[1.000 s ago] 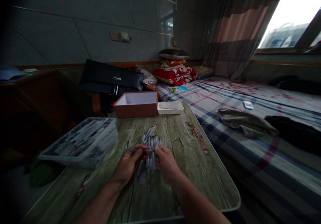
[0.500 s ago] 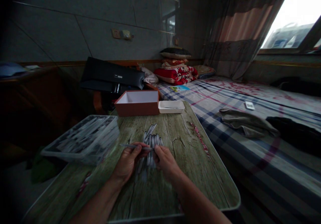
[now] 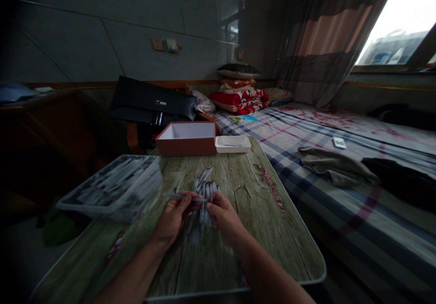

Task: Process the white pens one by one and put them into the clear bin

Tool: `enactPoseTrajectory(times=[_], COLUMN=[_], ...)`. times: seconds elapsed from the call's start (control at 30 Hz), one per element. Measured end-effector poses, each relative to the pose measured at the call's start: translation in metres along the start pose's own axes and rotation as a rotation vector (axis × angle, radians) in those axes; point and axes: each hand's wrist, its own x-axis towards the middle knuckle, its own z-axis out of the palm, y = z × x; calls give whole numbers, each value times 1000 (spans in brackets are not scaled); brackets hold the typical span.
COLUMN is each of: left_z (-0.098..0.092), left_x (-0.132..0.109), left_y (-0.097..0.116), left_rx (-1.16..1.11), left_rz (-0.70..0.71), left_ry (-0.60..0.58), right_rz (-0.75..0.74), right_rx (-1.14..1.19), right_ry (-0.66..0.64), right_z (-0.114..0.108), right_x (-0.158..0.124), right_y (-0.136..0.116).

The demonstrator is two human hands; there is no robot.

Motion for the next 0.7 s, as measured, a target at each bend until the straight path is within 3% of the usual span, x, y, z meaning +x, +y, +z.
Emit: enactPoseTrajectory(times=[0.1,0.23,0.43,0.63,0.7], left_z=[0,0,-1,0,-1], left_x=[0,0,2,1,2], left_y=[1,1,-1,-1,-1], left_rx=[-3,13,-7,15,8], left_rz=[-5,1,4,14,13], left_ry=[-6,-15,-13,-13,-16], right_rz=[8,44,4,37,17], right_rx=[60,-82,12,-110,-95], right_ry=[-14,63,-23,65,42], right_z=[1,1,3,0,1], right_x=[-2,-1,-4,-1,-1], right_y=[-2,0,-3,2,1])
